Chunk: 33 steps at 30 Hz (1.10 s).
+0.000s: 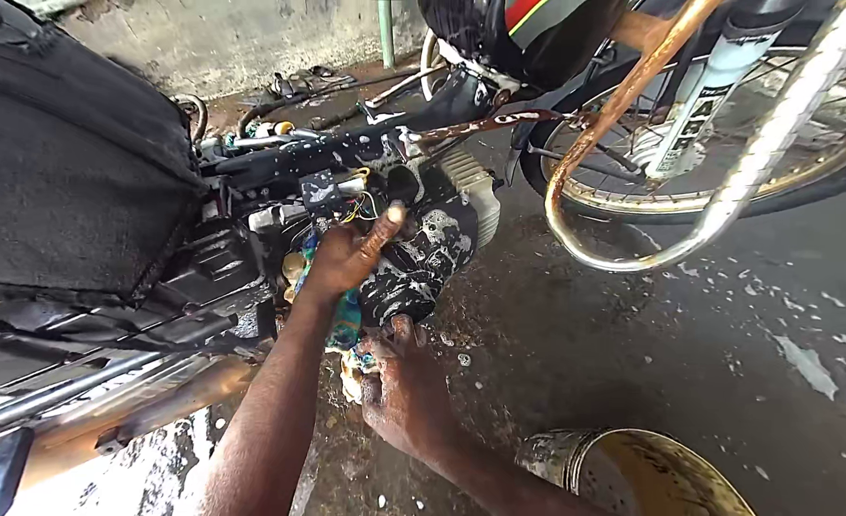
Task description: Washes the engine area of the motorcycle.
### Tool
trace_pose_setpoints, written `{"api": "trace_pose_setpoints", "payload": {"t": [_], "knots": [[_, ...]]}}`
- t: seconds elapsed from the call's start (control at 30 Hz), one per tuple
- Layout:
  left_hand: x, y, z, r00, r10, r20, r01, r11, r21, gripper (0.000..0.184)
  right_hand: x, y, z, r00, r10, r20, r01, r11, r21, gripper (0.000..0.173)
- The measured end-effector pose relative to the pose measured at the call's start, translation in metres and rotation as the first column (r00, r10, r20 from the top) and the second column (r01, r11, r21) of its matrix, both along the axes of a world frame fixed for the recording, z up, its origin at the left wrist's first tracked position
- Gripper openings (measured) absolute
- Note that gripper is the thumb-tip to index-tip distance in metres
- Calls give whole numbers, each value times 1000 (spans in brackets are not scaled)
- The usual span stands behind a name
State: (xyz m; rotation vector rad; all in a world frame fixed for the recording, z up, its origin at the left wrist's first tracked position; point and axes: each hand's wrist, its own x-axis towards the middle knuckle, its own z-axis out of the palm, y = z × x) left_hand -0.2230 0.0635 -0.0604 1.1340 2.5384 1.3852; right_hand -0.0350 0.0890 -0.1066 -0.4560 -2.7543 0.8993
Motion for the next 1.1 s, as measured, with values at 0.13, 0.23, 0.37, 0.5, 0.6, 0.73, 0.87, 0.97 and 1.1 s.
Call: {"api": "trace_pose_setpoints", "payload": {"t": [0.13, 0.23, 0.37, 0.5, 0.6, 0.73, 0.87, 0.97, 1.1], "knots": [[13, -14, 1, 985, -66, 159, 29, 974, 225, 57, 0, 3, 1, 1000, 11, -9, -11, 1000, -24, 28], [14, -27, -10, 977, -94, 189, 30, 948, 315, 57, 0, 2, 3, 1000, 20, 12, -19, 999, -29, 28], [1, -19, -2, 994, -61, 94, 55, 996, 68, 60, 0, 1, 3, 1000, 24, -18, -24, 1000, 3, 32], [-4, 0, -6, 997, 50, 66, -50, 999, -7, 58, 1, 2, -2, 999, 24, -45, -25, 999, -27, 26], [3, 2, -1, 992, 119, 34, -117, 991, -72, 59, 2, 8, -4, 997, 62, -55, -66, 996, -65, 23], [22, 4, 17, 965, 254, -68, -259, 878, -402, 69, 1, 13, 4, 996, 90, 16, -89, 994, -69, 23], [36, 12, 40, 939, 309, -154, -337, 721, -606, 73, -1, 15, 9, 990, 112, 87, -107, 992, -60, 25], [38, 15, 42, 937, 305, -171, -343, 702, -624, 74, -2, 14, 5, 994, 97, 57, -96, 995, -19, 26], [35, 11, 38, 944, 290, -157, -326, 755, -568, 68, -3, 13, -14, 986, 79, -148, -71, 996, 58, 22]]}}
